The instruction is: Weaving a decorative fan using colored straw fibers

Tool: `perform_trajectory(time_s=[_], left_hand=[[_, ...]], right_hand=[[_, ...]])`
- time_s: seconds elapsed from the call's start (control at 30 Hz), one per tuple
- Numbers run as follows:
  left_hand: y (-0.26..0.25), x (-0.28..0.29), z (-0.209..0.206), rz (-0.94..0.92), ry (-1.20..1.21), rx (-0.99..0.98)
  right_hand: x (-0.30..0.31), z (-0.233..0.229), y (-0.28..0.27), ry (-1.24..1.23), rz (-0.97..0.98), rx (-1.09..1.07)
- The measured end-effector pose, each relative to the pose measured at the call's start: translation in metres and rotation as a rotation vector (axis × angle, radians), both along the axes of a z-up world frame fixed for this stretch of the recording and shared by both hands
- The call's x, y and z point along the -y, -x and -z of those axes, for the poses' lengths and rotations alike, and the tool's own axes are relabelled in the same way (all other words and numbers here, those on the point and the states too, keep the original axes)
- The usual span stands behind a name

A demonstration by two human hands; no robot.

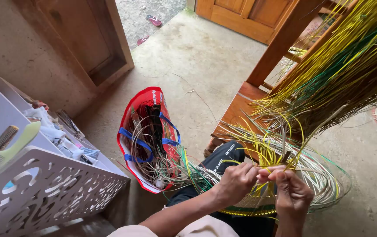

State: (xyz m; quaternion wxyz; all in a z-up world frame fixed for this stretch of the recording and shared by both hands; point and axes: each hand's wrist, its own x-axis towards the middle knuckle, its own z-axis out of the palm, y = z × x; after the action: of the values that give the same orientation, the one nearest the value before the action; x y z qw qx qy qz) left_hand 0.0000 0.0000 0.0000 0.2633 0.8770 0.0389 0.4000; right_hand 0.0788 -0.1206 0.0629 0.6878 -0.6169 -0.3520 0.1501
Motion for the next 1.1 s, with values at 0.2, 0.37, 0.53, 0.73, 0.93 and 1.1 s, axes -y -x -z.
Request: perform_trajectory(time_s=[0.2, 0.37, 0.53, 0.73, 0.93, 1.1], left_hand=[[0.011, 0.0, -0.003, 0.057, 0.085, -0.026], [0.03, -0.009, -0.03, 0.23, 0.595, -0.014], [0.032, -0.014, -0.018, 0.337, 1.001, -0.15], [0.006, -0.041, 0.055, 0.323, 1.196, -0.046], [-0.026, -0.129, 0.17, -0.072, 1.248, -0.248], [-0.009, -0.147, 0.24, -0.335, 0.874, -0.555]], right_hand=[[-0.007, 0.012, -0.012, -0.102, -0.05, -0.051], [-0.022, -0.004, -0.005, 0.087, -0.076, 0.072], [-0.04, -0.011, 0.009, 0.117, -0.13, 0.199], [-0.049, -0.021, 0.022, 0.283, -0.12, 0.498], [-0.02, 0.018, -0.004, 0.354, -0.047, 0.239], [0.037, 0.148, -0.07, 0.414, 0.27, -0.008]])
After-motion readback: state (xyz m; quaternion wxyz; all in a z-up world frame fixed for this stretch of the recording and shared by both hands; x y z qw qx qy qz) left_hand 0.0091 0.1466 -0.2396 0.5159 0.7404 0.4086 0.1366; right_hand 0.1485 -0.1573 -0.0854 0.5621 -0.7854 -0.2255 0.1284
